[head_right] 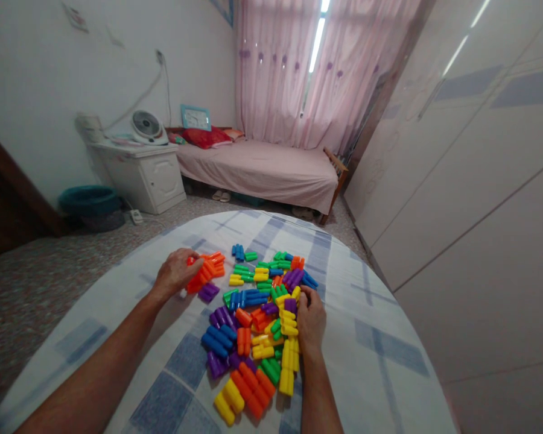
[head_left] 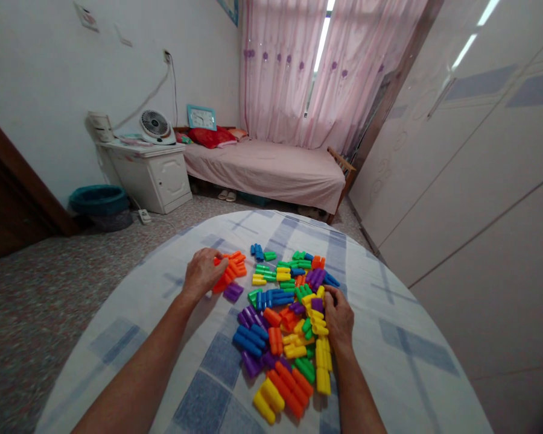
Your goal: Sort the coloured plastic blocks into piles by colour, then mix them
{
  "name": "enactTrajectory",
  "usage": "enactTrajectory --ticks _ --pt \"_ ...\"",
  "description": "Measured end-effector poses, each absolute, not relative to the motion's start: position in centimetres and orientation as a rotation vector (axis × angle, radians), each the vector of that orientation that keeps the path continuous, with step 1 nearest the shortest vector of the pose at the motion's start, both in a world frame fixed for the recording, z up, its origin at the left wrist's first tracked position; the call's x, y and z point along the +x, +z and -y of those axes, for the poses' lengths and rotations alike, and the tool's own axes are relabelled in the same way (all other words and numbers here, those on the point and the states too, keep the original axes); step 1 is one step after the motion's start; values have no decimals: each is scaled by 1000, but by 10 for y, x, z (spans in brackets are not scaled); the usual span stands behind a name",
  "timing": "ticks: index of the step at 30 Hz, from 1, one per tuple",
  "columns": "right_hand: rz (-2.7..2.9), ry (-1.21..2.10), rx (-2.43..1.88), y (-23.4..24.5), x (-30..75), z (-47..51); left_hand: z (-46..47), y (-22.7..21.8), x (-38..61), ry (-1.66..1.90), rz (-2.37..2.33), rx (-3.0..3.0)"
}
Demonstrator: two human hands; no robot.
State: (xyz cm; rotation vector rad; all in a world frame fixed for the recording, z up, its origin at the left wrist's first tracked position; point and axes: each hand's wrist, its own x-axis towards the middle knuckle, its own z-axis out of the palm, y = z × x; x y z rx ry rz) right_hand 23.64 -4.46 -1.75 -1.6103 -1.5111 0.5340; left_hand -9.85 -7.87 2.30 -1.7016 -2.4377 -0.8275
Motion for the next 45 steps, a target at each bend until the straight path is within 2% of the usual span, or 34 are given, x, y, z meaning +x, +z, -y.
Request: enactTrajectory --ticks 7,10,13,20,32,39,45 --pt "1504 537 -1602 -15 235 47 85 42 -67 -860 2336 -1975" --pt "1508 544 -1603 -16 236 46 94 53 -53 -551 2352 -2293" --pt "1509 551 -1606 -18 236 45 100 55 -49 -225 2327 -2373" --pt "1502 557 -1595 -19 237 44 101 48 -51 -5 2213 -2369" --pt "1490 560 -1609 -15 236 46 103 49 -41 72 2222 -2366" --pt "1503 559 -1599 -16 236 45 106 55 -39 -3 2129 -2463" --pt "1514 543 -1592 -18 237 44 106 57 -37 94 2177 -2506"
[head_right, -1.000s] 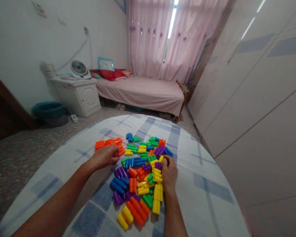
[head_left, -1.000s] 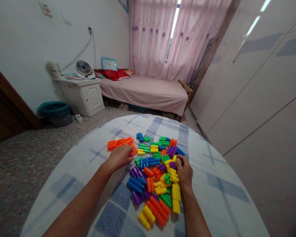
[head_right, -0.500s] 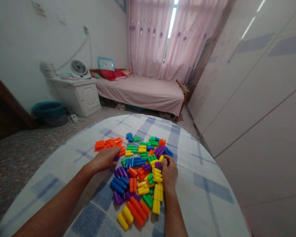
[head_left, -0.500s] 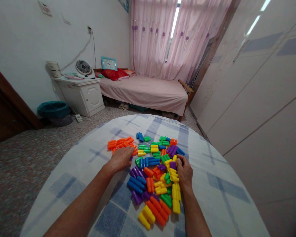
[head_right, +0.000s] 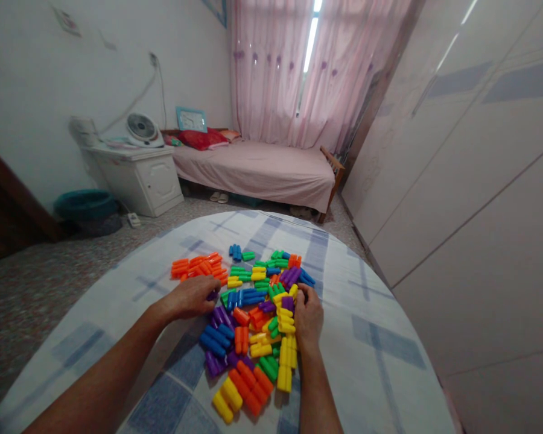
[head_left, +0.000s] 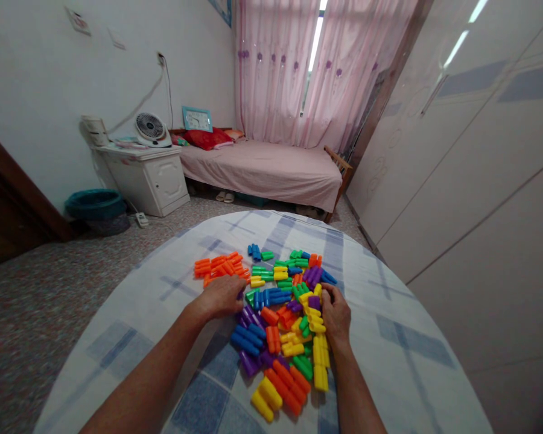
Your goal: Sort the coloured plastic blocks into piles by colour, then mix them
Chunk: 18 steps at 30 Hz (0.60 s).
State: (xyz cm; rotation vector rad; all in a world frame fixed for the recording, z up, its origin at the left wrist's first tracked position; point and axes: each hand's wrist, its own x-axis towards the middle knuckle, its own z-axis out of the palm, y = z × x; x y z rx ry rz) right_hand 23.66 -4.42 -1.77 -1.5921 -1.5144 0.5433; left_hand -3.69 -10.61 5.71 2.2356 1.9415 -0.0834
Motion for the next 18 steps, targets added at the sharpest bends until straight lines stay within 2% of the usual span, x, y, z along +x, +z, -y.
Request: enactTrajectory --ticks 10,18 --pt "1507 553 -1612 -16 236 44 105 62 -39 -163 -1965 2127" --pt "1503 568 -1602 -14 236 46 103 54 -36 -44 -2008 2098"
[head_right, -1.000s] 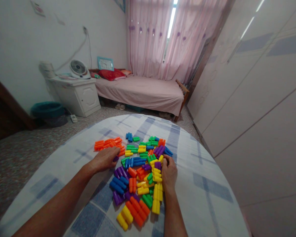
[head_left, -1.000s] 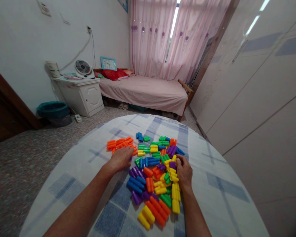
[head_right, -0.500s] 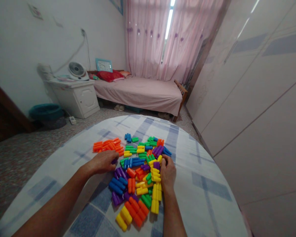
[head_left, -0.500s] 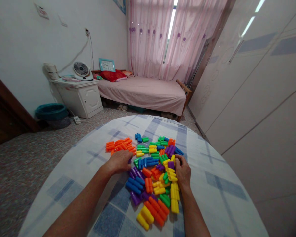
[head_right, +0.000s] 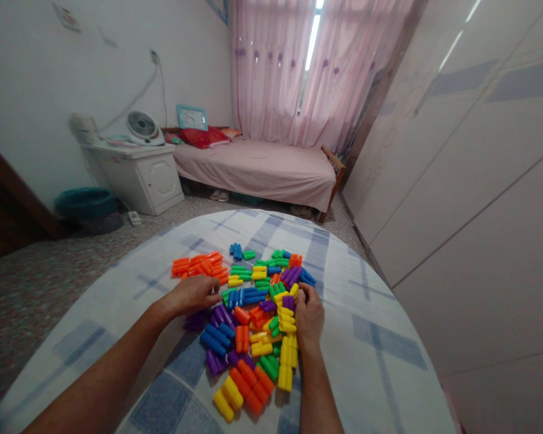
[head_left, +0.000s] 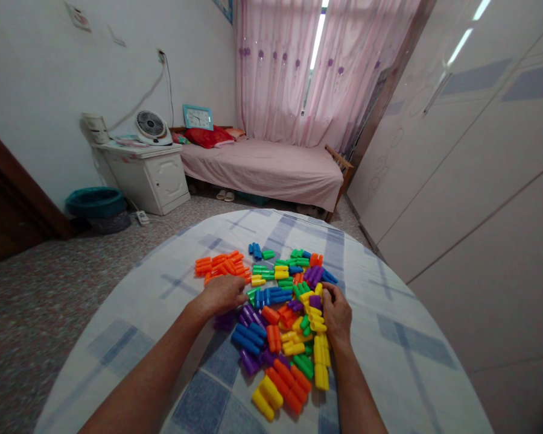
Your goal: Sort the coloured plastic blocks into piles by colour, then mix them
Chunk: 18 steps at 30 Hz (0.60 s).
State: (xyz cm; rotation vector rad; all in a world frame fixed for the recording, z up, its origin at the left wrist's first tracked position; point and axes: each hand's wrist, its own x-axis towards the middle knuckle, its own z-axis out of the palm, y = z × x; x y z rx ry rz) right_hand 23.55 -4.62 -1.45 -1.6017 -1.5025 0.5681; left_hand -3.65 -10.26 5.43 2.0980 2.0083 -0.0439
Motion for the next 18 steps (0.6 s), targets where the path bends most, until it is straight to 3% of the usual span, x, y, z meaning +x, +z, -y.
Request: enactTrajectory --ticks 12,18 --pt "1511 539 -1610 -15 236 46 98 46 -39 184 -1993 2187" --pt "1509 533 -1597 -15 236 46 92 51 -55 559 -2513 2063"
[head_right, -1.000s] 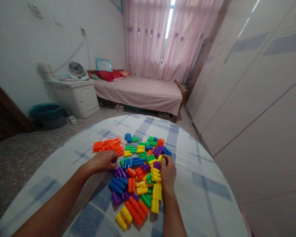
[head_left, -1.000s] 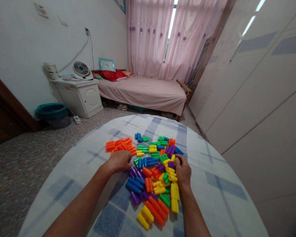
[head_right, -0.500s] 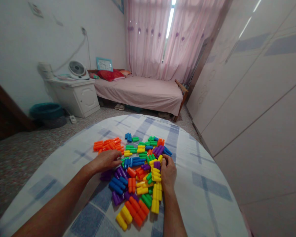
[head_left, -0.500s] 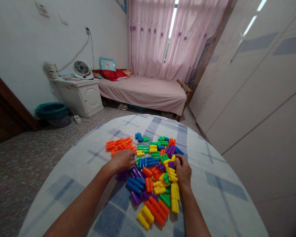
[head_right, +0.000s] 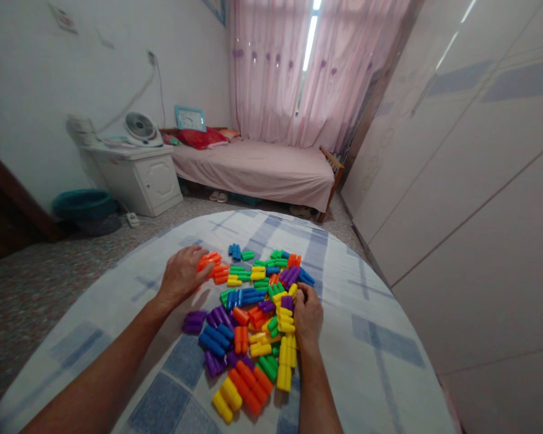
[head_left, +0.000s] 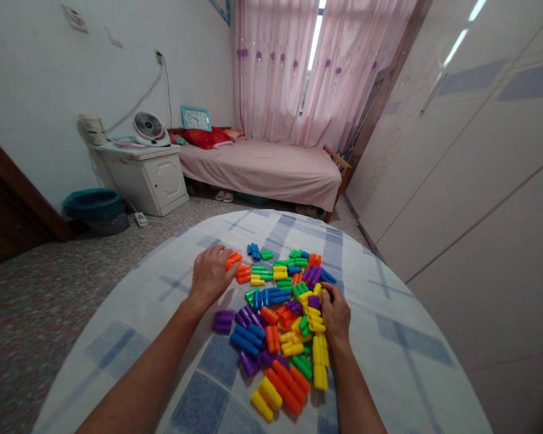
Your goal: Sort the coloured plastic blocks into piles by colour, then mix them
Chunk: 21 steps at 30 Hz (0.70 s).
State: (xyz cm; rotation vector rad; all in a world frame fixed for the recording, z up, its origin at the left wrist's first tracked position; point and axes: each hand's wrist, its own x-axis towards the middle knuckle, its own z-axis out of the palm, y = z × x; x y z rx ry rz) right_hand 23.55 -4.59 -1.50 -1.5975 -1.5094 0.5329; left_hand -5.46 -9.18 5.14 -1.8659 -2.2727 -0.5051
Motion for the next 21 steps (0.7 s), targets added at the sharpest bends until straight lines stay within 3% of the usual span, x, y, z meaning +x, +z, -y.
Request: enactTrajectory --ticks 7,15,21 --pt "1500 548 -1587 -14 236 47 85 14 -84 -585 2639 -1554" --pt "1502 545 -1607 -16 236 45 67 -16 -85 -1186 2448 -1597" --pt "1514 538 -1574 -17 236 45 66 -18 -83 -1430 2393 -1563"
